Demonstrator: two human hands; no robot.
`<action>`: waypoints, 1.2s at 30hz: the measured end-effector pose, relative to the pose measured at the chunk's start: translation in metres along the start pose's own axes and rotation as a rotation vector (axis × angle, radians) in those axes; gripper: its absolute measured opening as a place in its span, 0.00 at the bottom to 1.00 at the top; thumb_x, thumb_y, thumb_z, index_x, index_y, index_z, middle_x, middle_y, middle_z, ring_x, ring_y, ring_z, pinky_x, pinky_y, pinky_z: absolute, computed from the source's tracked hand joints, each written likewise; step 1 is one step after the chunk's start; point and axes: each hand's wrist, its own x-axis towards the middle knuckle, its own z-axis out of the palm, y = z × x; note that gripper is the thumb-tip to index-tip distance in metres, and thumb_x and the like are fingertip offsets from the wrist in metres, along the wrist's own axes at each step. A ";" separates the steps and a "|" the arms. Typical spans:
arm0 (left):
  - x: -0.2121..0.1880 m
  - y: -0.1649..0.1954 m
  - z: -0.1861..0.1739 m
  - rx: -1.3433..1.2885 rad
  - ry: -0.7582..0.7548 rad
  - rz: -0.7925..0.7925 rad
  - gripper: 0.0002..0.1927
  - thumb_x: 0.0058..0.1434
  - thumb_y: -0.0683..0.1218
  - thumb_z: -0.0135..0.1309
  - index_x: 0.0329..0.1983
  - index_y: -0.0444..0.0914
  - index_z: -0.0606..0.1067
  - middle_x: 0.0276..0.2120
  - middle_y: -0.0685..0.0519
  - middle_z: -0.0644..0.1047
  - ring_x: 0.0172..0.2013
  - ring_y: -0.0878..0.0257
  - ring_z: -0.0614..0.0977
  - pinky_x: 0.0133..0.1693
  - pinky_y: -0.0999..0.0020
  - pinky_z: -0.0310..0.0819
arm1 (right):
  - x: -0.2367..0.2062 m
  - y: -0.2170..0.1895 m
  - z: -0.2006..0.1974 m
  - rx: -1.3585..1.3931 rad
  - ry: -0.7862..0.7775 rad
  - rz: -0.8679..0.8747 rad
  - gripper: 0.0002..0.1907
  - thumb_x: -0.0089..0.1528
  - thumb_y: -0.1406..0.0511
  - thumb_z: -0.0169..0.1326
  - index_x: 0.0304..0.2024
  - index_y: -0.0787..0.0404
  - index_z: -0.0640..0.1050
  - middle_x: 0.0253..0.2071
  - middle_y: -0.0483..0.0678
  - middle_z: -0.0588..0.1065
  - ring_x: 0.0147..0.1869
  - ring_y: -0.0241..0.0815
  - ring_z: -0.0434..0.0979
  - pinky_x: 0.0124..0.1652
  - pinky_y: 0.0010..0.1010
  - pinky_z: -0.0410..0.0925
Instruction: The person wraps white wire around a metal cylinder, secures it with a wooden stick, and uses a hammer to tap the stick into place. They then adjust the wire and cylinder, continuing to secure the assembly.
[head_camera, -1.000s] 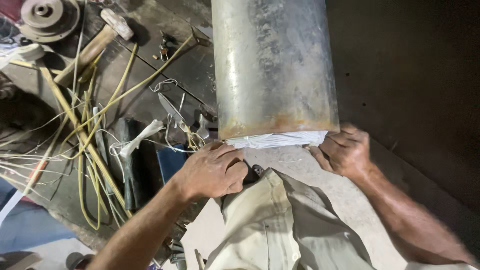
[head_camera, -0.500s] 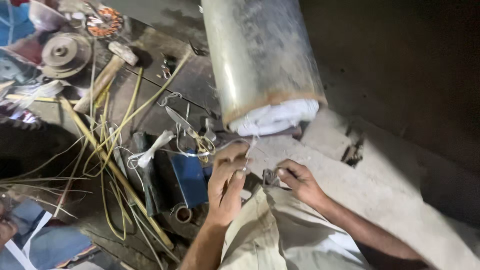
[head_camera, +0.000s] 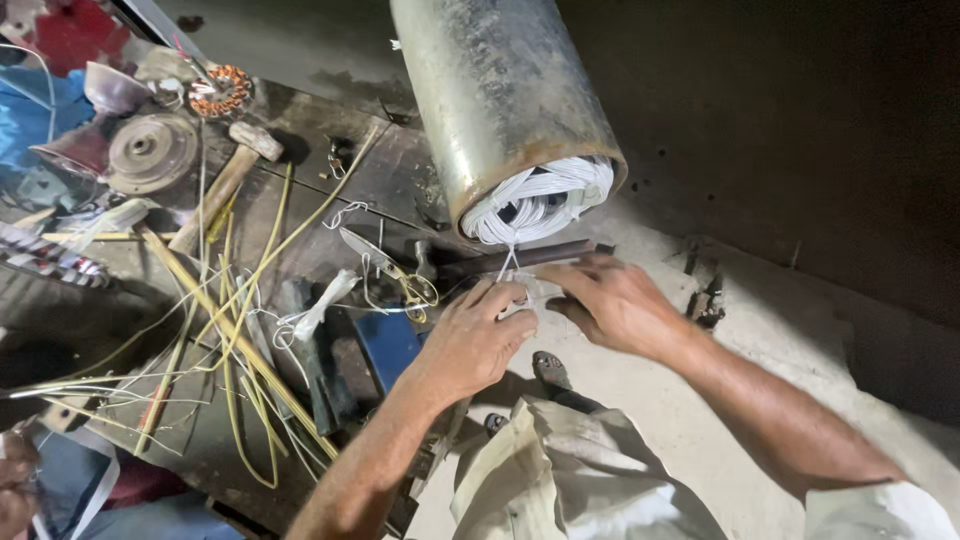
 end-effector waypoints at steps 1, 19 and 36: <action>0.001 0.002 -0.003 0.053 -0.016 -0.001 0.08 0.61 0.45 0.54 0.41 0.41 0.79 0.51 0.47 0.75 0.54 0.48 0.74 0.53 0.51 0.70 | 0.008 0.000 -0.001 -0.005 -0.015 -0.057 0.25 0.53 0.67 0.62 0.54 0.61 0.81 0.46 0.55 0.79 0.48 0.56 0.78 0.41 0.42 0.73; 0.020 0.011 0.029 -0.375 0.413 -0.414 0.14 0.69 0.40 0.51 0.57 0.33 0.75 0.47 0.41 0.80 0.44 0.45 0.84 0.45 0.57 0.79 | 0.025 0.035 0.030 -0.167 0.433 -0.514 0.21 0.43 0.71 0.63 0.41 0.64 0.83 0.30 0.42 0.70 0.31 0.41 0.66 0.28 0.33 0.65; 0.022 -0.047 0.051 -0.067 0.766 -0.425 0.03 0.68 0.36 0.47 0.43 0.35 0.71 0.38 0.46 0.81 0.34 0.60 0.84 0.37 0.66 0.80 | -0.004 0.133 0.039 -0.142 0.492 -0.202 0.09 0.59 0.65 0.70 0.31 0.59 0.80 0.23 0.43 0.74 0.25 0.37 0.67 0.29 0.34 0.59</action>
